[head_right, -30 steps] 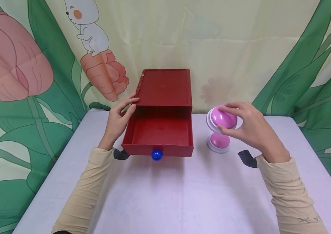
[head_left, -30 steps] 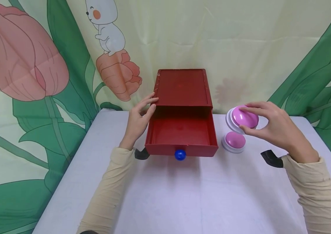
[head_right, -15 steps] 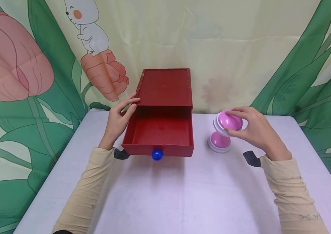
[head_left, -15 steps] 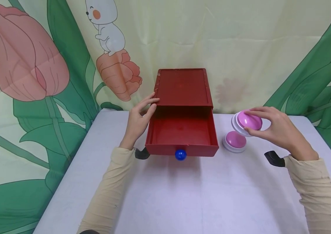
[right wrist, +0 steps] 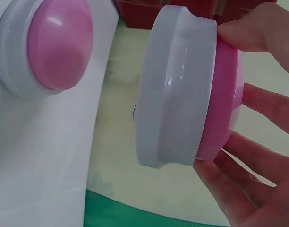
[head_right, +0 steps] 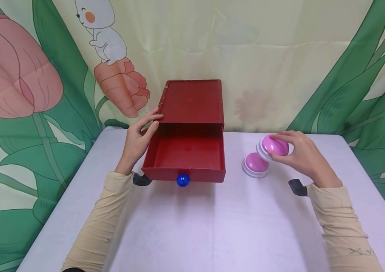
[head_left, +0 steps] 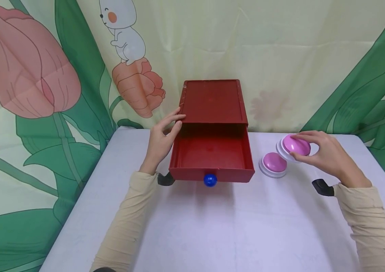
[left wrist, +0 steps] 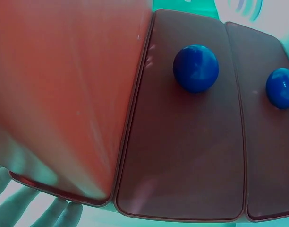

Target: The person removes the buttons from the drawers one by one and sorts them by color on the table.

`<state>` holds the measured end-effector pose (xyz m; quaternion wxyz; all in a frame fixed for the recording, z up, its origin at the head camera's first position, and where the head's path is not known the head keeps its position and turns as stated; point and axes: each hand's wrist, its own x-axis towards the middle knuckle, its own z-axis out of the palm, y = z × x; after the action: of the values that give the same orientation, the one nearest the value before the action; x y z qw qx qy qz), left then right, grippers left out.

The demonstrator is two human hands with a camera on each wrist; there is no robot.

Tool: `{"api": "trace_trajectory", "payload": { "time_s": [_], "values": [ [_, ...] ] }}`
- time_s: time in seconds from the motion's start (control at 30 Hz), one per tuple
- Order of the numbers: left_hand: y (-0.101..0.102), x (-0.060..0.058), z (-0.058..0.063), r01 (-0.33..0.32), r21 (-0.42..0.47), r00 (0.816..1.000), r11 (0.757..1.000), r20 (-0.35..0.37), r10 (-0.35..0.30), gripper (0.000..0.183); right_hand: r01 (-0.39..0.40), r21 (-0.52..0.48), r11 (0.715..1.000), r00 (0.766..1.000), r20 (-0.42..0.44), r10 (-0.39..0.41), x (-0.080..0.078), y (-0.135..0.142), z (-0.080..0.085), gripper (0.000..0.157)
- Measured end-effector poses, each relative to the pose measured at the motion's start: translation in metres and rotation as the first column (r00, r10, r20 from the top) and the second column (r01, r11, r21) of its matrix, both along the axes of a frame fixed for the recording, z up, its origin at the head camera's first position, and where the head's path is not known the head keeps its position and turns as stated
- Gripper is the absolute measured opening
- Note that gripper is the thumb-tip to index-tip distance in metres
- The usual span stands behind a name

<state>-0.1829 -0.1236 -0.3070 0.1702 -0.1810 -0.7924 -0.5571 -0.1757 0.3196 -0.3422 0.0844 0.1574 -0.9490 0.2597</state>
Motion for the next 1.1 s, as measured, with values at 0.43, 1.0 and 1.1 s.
{"api": "trace_trajectory", "payload": {
  "time_s": [0.43,1.0,1.1],
  "values": [
    [0.001,0.002,0.002,0.001,-0.013,1.000,1.000,-0.016,-0.001,0.032,0.021,0.010,1.000,1.000,0.018,-0.021,0.000,0.017,-0.022,0.056],
    [0.002,-0.001,0.000,-0.014,-0.010,1.000,1.000,-0.011,0.014,0.031,0.069,0.005,0.998,0.993,0.095,-0.069,-0.002,0.036,-0.041,0.058],
    [0.001,-0.001,-0.001,-0.019,-0.007,1.000,1.000,-0.002,0.019,0.032,0.070,0.014,0.997,0.992,0.108,-0.071,-0.002,0.038,-0.046,0.059]
  ]
}}
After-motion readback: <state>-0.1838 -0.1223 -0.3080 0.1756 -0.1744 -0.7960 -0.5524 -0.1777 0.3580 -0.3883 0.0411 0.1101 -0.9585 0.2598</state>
